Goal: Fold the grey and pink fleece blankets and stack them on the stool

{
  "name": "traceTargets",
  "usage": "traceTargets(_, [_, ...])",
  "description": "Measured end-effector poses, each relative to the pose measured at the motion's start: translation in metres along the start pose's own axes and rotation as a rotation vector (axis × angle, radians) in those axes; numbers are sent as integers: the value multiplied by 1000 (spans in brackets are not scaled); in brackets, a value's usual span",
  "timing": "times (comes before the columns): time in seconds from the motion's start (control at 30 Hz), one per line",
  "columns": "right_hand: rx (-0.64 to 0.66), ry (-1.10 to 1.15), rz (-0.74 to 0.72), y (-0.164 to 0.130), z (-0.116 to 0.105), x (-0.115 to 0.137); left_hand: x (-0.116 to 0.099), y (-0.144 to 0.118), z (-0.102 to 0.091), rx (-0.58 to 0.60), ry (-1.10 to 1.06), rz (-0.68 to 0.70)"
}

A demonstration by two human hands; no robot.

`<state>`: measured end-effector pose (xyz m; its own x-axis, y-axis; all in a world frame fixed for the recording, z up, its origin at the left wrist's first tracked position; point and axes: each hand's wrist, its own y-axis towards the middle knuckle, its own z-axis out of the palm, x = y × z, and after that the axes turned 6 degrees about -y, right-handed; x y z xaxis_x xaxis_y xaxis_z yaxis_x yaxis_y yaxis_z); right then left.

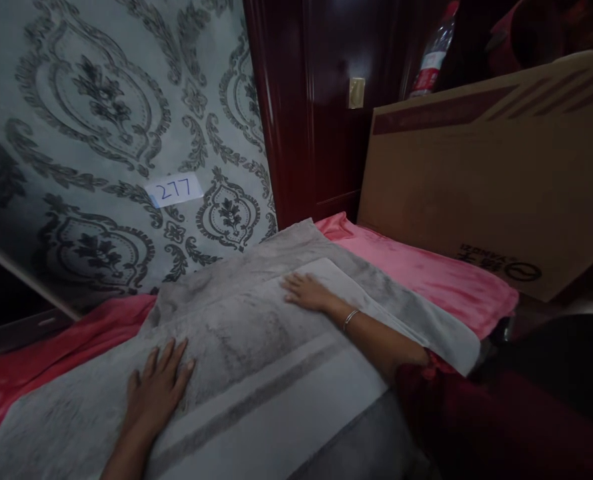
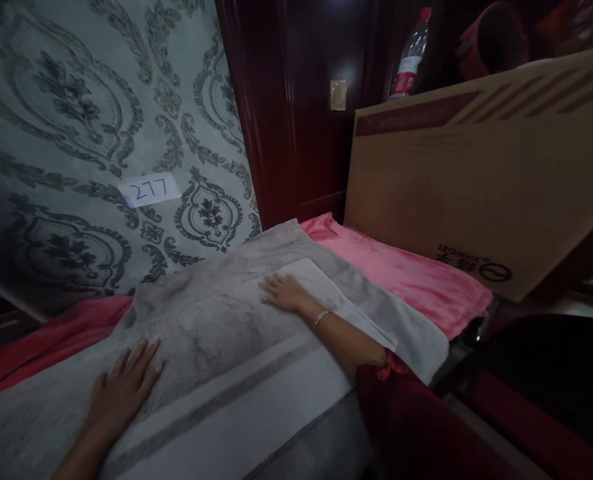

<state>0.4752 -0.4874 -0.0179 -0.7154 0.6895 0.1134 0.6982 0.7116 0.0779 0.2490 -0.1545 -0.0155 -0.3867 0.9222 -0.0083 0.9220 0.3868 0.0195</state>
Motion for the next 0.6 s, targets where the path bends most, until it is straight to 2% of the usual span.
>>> traceTargets(0.13, [-10, -10, 339, -3, -2, -67, 0, -1, 1, 12, -19, -14])
traceTargets(0.23, [-18, -10, 442, -3, 2, -84, -1, -2, 1, 5, -54, -15])
traceTargets(0.33, [-24, -10, 479, -5, 5, -82, -3, -4, -1, 3, -86, -18])
traceTargets(0.47, [-10, -16, 514, -9, -3, -72, -7, -10, -5, 1, -110, -11])
traceTargets(0.53, [-54, -36, 564, -5, -7, -52, -10, -13, -8, 6, -127, -8])
traceTargets(0.6, [-110, -58, 484, 3, -9, -11, -11, -16, -9, 12, -140, -3])
